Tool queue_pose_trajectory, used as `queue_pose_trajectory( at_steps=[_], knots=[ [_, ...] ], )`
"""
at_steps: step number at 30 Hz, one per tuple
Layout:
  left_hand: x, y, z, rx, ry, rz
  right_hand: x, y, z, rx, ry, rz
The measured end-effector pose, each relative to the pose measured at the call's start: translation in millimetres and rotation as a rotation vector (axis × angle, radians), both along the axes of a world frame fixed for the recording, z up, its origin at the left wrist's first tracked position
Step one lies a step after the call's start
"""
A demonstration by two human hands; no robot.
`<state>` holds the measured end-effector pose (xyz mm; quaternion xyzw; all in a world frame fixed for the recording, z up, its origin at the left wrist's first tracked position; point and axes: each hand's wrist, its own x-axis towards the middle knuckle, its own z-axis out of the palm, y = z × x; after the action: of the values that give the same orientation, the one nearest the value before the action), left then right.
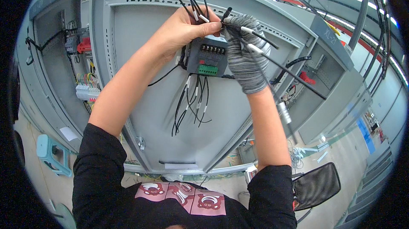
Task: The person organizes and secures multiple black wires into a terminal block mounted inside an open electrical cabinet. They use pliers to strip wire ends and a screwdriver to tighten connections, then bundle the wires with zip ties.
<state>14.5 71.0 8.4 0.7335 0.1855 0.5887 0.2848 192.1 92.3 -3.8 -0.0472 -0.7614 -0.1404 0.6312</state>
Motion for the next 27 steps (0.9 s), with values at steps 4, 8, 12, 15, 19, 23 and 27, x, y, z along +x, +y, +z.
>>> queue_pose_trajectory(
  at_steps=[4, 8, 12, 15, 19, 23, 27],
  knots=[
    [-4.9, -1.0, -1.6, 0.007, 0.018, 0.019, 11.2, -16.7, 23.3, -0.715, -0.027, 0.496],
    [-1.8, -2.1, 0.9, 0.037, 0.031, 0.017, 22.7, -16.5, 58.7, -0.968, -0.288, 0.181],
    [3.0, -2.2, 0.8, 0.052, 0.021, 0.048, 24.3, -4.2, 51.8, -0.824, -0.235, 0.200],
    [2.7, -0.9, -6.7, 0.048, -0.083, 0.045, 14.4, -14.3, 22.9, -0.808, -0.017, 0.301],
    [10.2, 6.6, -7.6, 0.094, -0.103, 0.077, -13.6, -33.2, -13.7, -0.733, 0.304, 0.450],
    [11.6, -0.7, -3.2, 0.064, -0.076, 0.093, -21.0, -28.0, -21.1, -0.638, 0.357, 0.512],
    [8.7, 5.4, -5.5, 0.089, -0.072, 0.061, -20.5, -23.1, -21.5, -0.612, 0.394, 0.563]
  ],
)
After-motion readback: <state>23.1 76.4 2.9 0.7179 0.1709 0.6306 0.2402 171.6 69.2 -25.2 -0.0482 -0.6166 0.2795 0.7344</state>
